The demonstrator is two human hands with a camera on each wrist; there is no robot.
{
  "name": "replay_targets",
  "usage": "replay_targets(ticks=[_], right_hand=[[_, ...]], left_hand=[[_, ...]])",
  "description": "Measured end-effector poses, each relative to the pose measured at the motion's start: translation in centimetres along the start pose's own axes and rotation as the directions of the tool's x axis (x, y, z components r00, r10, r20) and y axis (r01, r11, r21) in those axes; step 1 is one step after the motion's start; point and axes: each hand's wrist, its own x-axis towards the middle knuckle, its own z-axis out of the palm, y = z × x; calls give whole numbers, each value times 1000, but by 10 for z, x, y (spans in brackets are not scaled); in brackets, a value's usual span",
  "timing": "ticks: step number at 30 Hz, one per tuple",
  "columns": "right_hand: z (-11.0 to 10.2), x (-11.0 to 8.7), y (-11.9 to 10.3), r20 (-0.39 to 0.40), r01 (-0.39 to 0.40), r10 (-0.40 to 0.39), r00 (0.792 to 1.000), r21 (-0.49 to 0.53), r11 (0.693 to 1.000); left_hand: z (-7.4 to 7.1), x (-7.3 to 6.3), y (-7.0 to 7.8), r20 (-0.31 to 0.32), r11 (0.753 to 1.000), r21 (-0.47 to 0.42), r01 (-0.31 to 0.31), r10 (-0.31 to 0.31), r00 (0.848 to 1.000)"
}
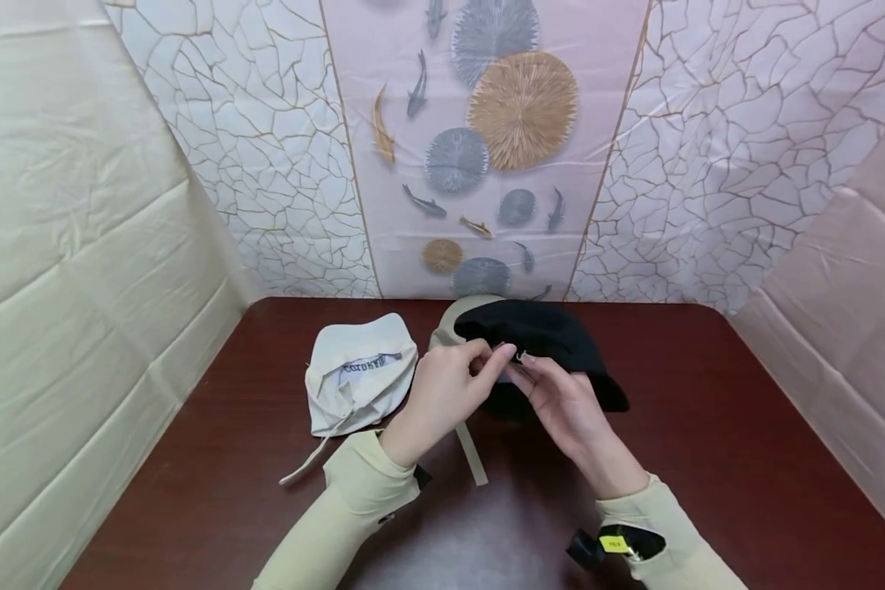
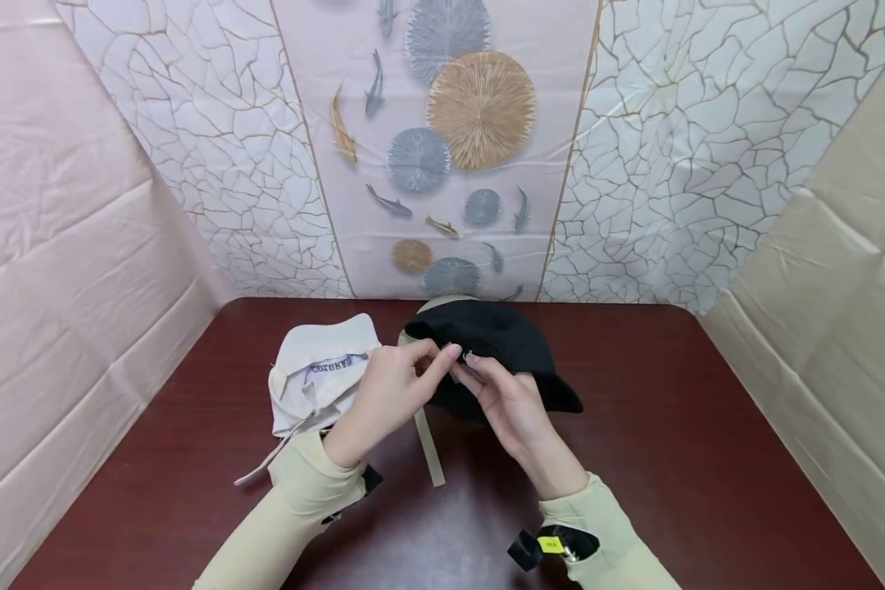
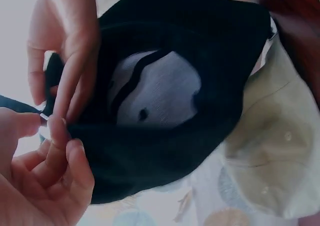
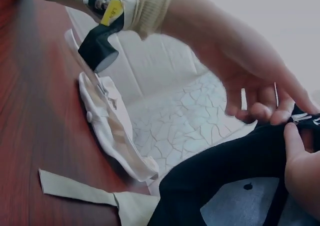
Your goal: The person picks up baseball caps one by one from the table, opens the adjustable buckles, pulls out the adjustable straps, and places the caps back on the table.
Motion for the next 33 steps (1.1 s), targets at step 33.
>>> replay_targets(ticks=[33], right_hand=[[-5, 4, 2, -41, -17, 23, 999, 123, 992]], left_hand=[[-5, 1, -2, 226, 992, 70, -109, 90, 970]])
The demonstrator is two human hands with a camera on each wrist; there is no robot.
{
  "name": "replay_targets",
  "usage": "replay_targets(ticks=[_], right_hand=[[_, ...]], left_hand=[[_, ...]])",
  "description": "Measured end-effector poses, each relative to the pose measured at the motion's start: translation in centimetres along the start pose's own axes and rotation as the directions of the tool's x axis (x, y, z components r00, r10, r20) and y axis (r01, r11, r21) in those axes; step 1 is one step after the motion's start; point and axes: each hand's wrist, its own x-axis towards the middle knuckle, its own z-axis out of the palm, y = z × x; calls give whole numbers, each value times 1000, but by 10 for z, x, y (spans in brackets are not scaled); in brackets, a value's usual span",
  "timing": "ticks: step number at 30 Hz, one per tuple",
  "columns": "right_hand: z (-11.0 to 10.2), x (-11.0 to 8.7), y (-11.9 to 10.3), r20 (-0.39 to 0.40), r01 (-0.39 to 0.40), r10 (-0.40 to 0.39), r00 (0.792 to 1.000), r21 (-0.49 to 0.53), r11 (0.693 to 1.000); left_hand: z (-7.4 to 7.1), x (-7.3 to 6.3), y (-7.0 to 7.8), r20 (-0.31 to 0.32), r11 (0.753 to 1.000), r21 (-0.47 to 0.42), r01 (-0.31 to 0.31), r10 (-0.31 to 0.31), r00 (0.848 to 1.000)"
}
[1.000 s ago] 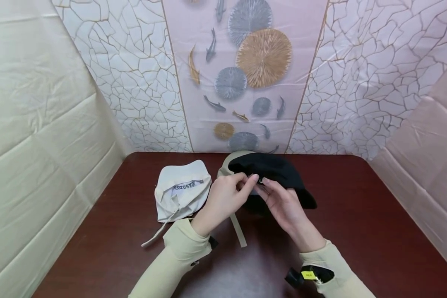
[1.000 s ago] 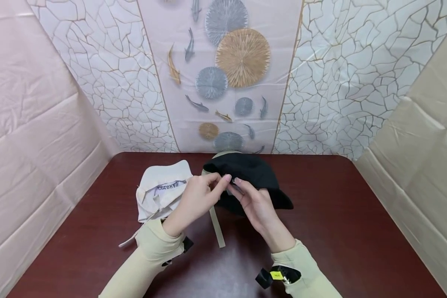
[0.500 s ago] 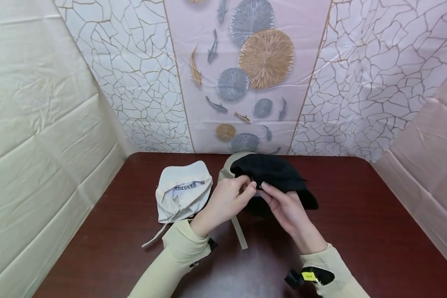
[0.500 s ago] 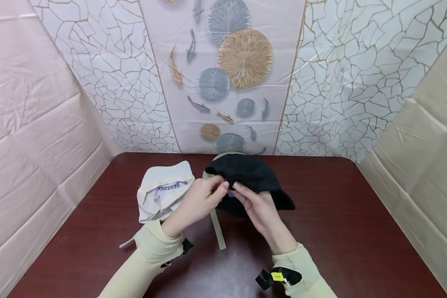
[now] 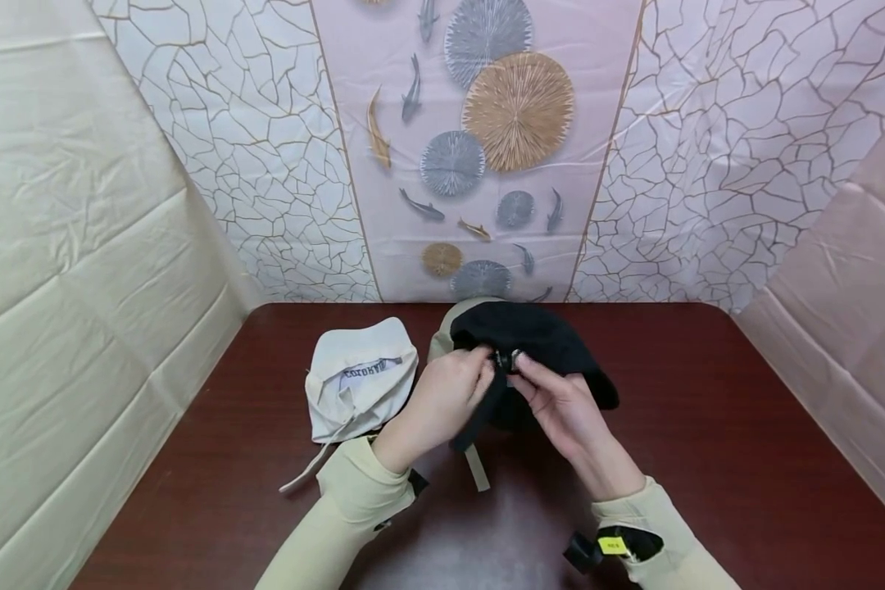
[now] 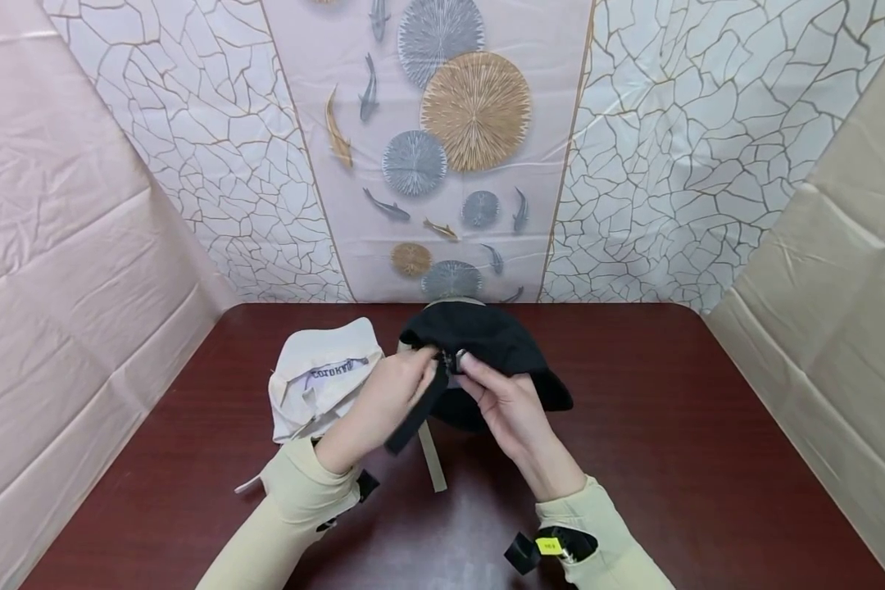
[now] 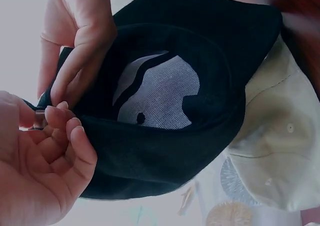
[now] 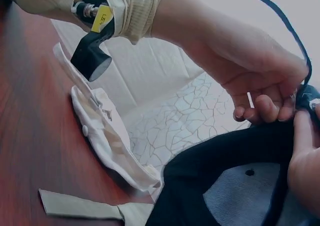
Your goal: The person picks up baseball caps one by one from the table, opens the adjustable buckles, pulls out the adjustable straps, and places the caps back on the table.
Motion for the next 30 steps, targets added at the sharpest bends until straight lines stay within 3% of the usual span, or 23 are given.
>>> replay_targets(ticks=[4, 6, 10, 12, 15, 18, 21, 23, 27, 29, 30], right_hand=[[-1, -2, -2, -49, -31, 33, 998, 37, 999], [-2, -2, -2, -63, -38, 39, 997, 24, 999], [-3, -3, -4, -44, -41, 36, 998, -116, 992], [-5, -3, -5, -21, -41, 37, 999, -237, 971], [-6, -5, -7, 6, -46, 53, 999, -406, 913], [-4, -8, -9, -5, -56, 62, 998, -498, 865], [-1, -9, -11, -55, -77, 56, 997, -514, 854], [2, -9, -12, -71, -71, 43, 997, -482, 873], [1, -7, -11, 21, -8, 19, 1000, -434, 901], [1, -6, -12, 45, -9, 33, 998, -459, 888], [1, -5, -13, 46, -24, 54, 998, -497, 868]], left_hand=[[-1, -4, -2, 31, 999, -52, -13, 15, 999], [-2, -5, -2, 27, 999, -24, -39, 40, 999], [-5, -8, -2, 0, 998, 22, -59, 59, 998], [-7, -9, -2, -10, 997, 39, -68, 68, 998], [-9, -12, 0, -20, 994, 59, -93, 95, 995], [-10, -13, 2, -41, 989, 59, -138, 140, 989], [-11, -12, 2, -87, 980, 84, -182, 189, 978], [-12, -10, -1, -119, 972, 120, -201, 215, 969], [-14, -6, -7, -135, 958, 193, -212, 240, 961], [-17, -3, -10, -123, 953, 202, -228, 255, 959], [-19, -2, -11, -117, 951, 200, -236, 262, 958]])
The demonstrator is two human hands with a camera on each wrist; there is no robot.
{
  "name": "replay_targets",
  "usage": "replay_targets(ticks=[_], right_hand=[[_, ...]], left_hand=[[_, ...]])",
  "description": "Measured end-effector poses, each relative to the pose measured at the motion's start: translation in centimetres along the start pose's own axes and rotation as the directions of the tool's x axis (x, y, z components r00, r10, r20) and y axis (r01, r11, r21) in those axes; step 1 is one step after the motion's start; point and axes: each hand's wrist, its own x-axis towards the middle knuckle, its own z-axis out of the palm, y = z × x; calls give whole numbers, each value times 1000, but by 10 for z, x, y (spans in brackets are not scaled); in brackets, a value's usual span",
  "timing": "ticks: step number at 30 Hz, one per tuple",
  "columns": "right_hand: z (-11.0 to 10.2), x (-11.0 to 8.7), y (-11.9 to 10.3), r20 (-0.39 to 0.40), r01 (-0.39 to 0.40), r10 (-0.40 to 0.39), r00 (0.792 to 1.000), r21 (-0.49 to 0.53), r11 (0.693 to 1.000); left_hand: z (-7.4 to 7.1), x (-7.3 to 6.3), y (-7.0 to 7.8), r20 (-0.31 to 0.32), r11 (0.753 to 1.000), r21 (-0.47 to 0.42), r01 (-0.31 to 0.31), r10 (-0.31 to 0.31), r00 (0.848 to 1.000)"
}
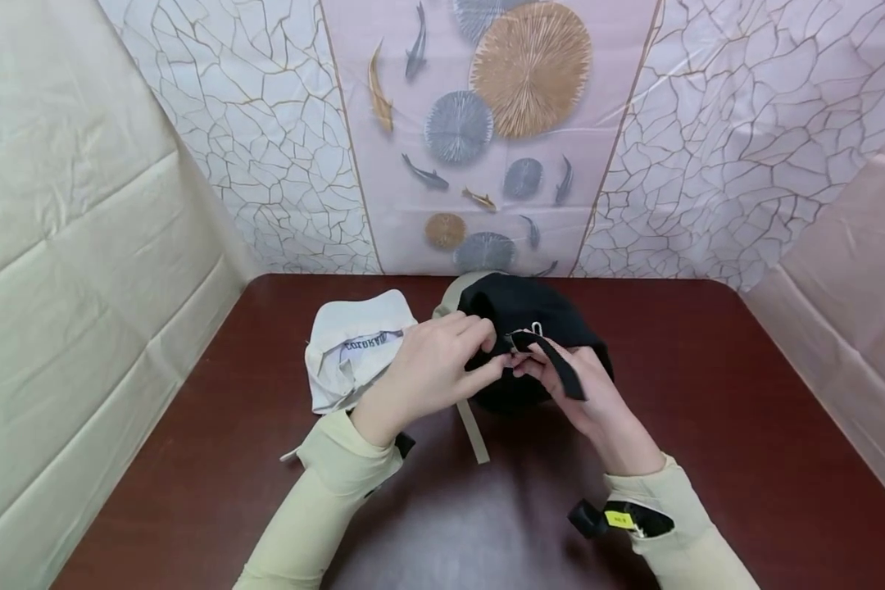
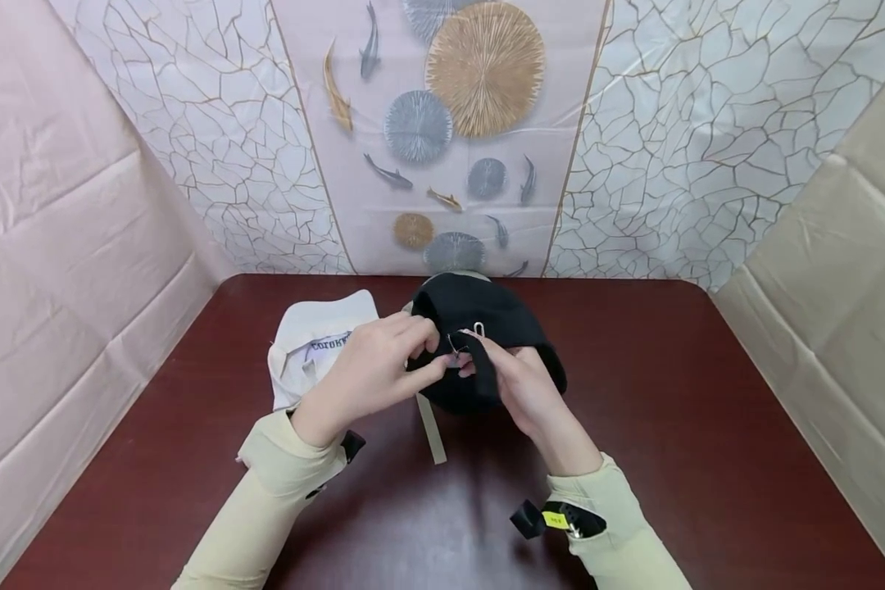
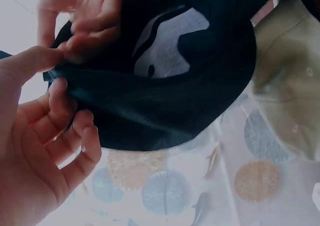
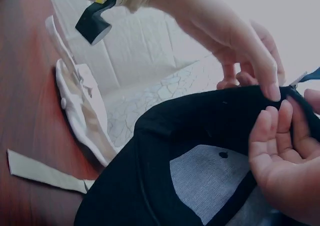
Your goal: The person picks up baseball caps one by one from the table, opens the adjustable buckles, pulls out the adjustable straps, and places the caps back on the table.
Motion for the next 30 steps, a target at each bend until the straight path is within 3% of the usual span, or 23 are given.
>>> replay_targets(ticks=[3, 6, 9, 11, 15, 18, 30], right_hand=[[0, 0, -6, 45, -85, 90, 995, -99, 992], [-2, 1, -7, 194, -91, 126, 973, -178, 980], [-1, 2, -6, 321, -34, 90, 943, -175, 984], [0, 3, -4, 365, 6, 43, 930, -132, 991], [2, 1, 0, 386, 46, -54, 921, 29, 999], [2, 0, 1, 390, 43, -82, 917, 108, 993], [3, -1, 2, 361, 14, -48, 931, 96, 995]], left_hand=[[-4, 4, -2, 6, 999, 12, -42, 42, 999], [-6, 6, 0, 22, 995, 49, -82, 81, 996], [-7, 5, 2, 43, 990, 79, -121, 118, 992], [-6, 3, 4, 50, 987, 83, -136, 132, 990], [-6, 1, 6, 44, 989, 67, -133, 131, 990], [-8, 1, 7, 33, 990, 57, -129, 128, 991], [-12, 1, 4, -24, 995, 52, -86, 87, 996]])
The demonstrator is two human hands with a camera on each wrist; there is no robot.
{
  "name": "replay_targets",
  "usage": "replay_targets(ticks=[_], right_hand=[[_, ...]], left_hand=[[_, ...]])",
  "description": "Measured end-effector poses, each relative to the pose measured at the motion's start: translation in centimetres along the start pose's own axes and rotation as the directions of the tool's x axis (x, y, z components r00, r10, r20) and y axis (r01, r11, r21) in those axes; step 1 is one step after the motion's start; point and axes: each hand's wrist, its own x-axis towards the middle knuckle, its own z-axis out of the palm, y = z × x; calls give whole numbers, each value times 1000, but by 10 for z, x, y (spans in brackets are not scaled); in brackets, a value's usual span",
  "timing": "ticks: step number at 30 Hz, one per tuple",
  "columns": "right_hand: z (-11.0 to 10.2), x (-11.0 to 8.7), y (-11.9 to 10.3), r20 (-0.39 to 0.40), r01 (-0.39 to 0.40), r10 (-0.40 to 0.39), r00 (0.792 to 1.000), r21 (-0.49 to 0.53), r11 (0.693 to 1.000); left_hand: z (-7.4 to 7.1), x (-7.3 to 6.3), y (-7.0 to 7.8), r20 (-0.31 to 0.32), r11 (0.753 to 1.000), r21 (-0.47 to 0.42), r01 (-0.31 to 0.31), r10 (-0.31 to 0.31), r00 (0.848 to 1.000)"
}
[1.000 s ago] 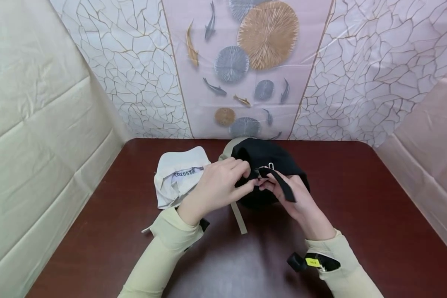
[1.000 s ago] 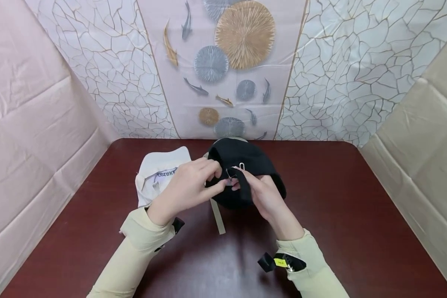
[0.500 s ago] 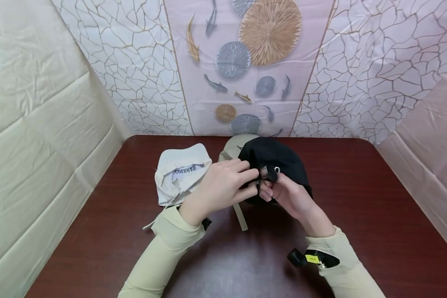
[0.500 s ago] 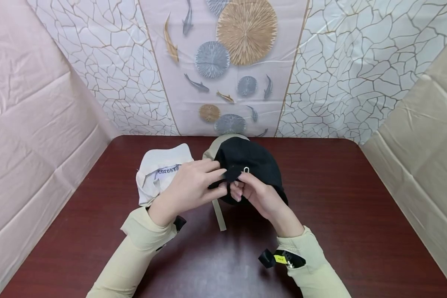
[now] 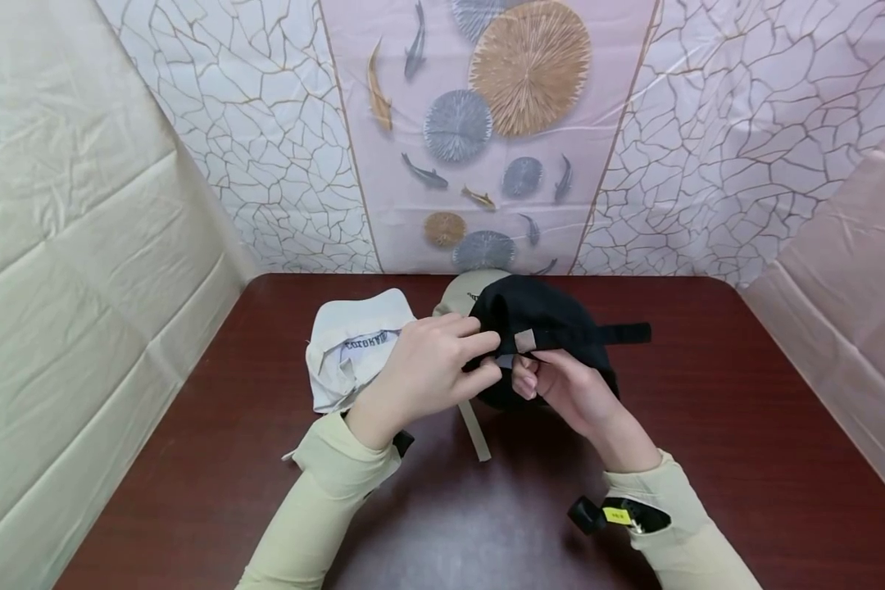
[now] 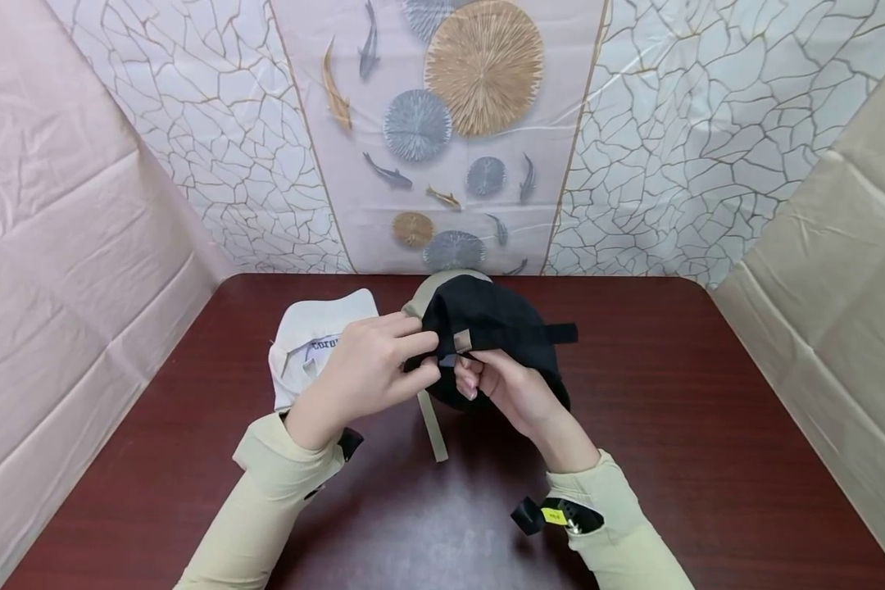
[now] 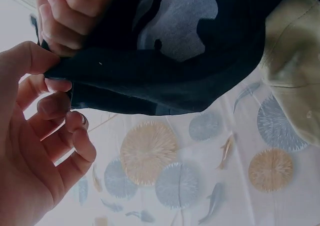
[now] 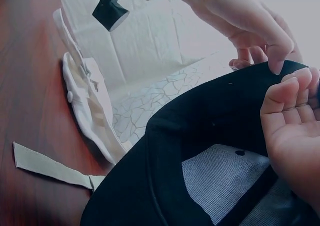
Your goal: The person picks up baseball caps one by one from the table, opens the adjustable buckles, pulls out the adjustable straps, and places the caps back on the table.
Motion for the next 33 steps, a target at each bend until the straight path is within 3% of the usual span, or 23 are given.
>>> replay_targets(ticks=[5, 14, 20, 27, 33], right_hand=[[1, 1, 1, 5, 14, -14, 1000, 9, 1000], [-4, 3, -1, -54, 121, -118, 991, 41, 992], [-2, 2, -1, -15, 86, -86, 996, 10, 996], [2, 4, 1, -36, 11, -15, 999, -110, 994], [3, -2, 2, -57, -40, 28, 998, -227, 973]], left_hand=[[-2, -1, -3, -4, 1000, -5, 12, -12, 1000], [-1, -3, -10, 95, 994, 11, 109, -109, 990], [-5, -2, -9, 86, 991, 41, 129, -132, 987], [-11, 5, 4, -4, 999, 21, 46, -46, 999], [-7, 1, 12, -1, 999, 40, -11, 11, 1000]])
